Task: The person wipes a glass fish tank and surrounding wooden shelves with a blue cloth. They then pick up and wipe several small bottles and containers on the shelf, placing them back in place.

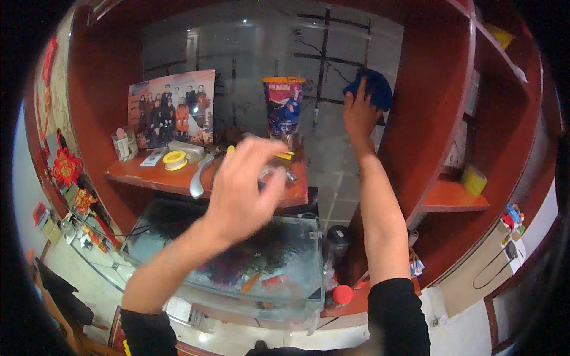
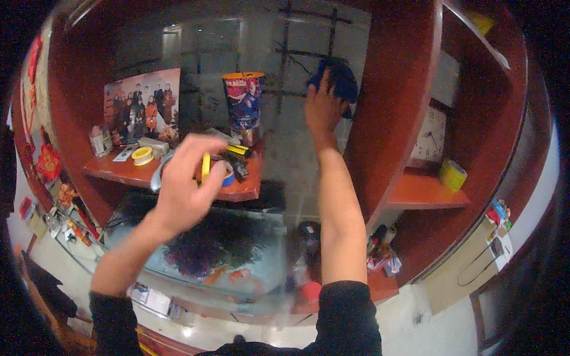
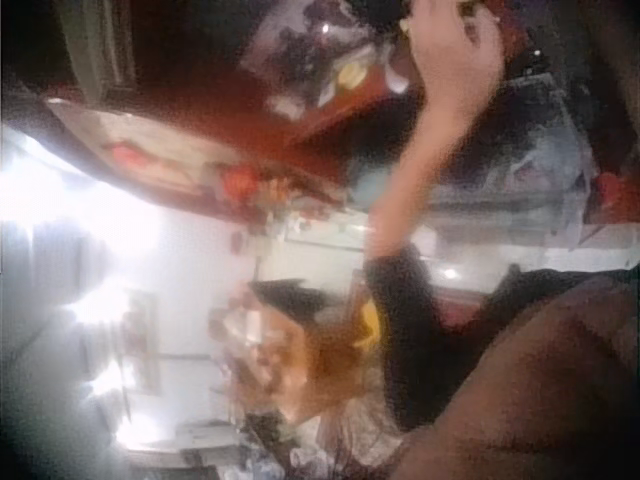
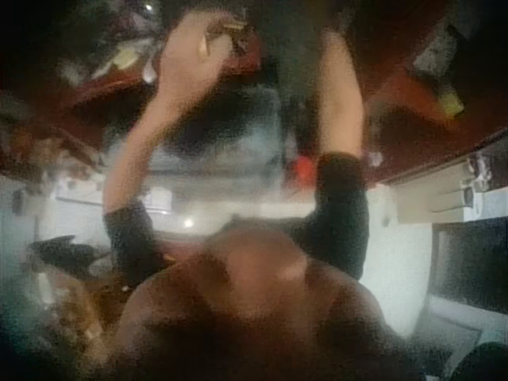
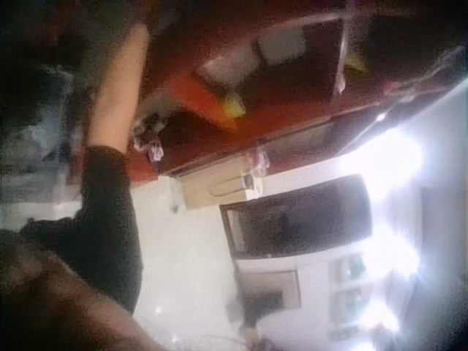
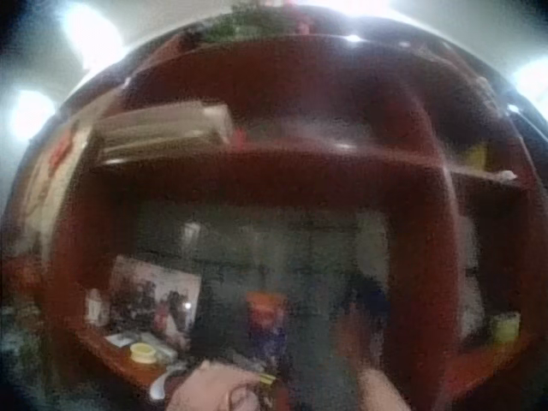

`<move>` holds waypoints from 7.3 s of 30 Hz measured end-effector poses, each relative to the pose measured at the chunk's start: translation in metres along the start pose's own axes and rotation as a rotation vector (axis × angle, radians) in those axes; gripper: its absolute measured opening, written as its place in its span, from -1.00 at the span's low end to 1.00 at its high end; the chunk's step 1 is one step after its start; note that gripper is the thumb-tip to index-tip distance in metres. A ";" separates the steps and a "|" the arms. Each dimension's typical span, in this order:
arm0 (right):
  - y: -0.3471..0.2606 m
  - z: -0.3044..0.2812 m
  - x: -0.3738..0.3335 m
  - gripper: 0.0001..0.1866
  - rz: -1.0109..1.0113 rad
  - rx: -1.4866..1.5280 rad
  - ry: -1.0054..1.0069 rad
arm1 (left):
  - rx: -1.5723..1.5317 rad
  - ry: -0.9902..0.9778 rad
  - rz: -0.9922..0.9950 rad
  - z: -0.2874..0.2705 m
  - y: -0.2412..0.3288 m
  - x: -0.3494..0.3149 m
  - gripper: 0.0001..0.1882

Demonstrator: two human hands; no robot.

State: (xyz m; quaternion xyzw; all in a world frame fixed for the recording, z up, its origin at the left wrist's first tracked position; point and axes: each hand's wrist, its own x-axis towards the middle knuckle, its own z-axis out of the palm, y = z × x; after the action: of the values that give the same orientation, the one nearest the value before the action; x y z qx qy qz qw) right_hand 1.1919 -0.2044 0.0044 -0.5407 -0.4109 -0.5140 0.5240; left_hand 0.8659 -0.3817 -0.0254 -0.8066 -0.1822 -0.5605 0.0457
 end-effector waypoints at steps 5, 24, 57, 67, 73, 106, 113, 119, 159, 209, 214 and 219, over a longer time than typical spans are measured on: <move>-0.009 -0.024 -0.006 -0.55 -0.512 -0.101 -0.684 | 0.191 -0.002 -0.105 0.011 -0.059 0.068 -0.60; -0.061 0.033 0.167 -0.34 -0.158 -0.022 -0.165 | 0.287 -0.115 -0.012 0.041 -0.104 0.122 -0.67; -0.099 0.001 0.052 -0.74 -1.247 0.145 -0.641 | 0.247 0.114 -0.058 -0.044 -0.107 0.149 -0.65; 0.019 -0.030 0.059 -0.58 -0.201 -0.322 -0.540 | 0.139 -0.001 -0.033 0.009 -0.104 0.140 -0.67; 0.045 -0.002 0.055 -0.56 -0.295 -0.138 -0.058 | 0.153 -0.040 -0.017 0.011 -0.111 0.148 -0.66; -0.245 0.021 0.096 -0.67 -1.231 0.014 -0.843 | 0.212 0.196 -0.080 -0.090 -0.170 0.095 -0.70; -0.256 0.020 0.066 -0.71 -1.206 -0.139 -1.280 | 0.328 0.234 -0.082 -0.142 -0.172 0.060 -0.72; -0.230 0.029 0.153 -0.58 -0.764 0.186 -0.736 | 0.374 0.301 -0.114 -0.196 -0.185 0.026 -0.75; -0.521 0.124 0.102 -0.56 -0.862 -0.037 -0.724 | 1.423 0.203 0.172 -0.304 -0.274 -0.036 -0.68; 0.060 -0.042 -0.135 -0.31 0.309 0.184 -0.352 | -0.173 0.022 0.532 -0.045 0.111 -0.019 -0.86; 0.044 -0.089 0.026 -0.51 -0.308 -0.218 -0.207 | -0.178 -0.024 0.671 -0.037 0.126 -0.014 -0.87; 0.015 -0.167 0.178 -0.84 -0.732 -0.740 -0.191 | -0.198 0.239 0.754 0.000 0.153 0.006 -0.76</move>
State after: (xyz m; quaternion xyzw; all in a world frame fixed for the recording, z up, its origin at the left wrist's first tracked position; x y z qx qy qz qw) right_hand 1.2097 -0.3881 0.1651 -0.5550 -0.4100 -0.7224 0.0445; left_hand 0.9207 -0.5229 0.0000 -0.7465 0.1876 -0.6092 0.1909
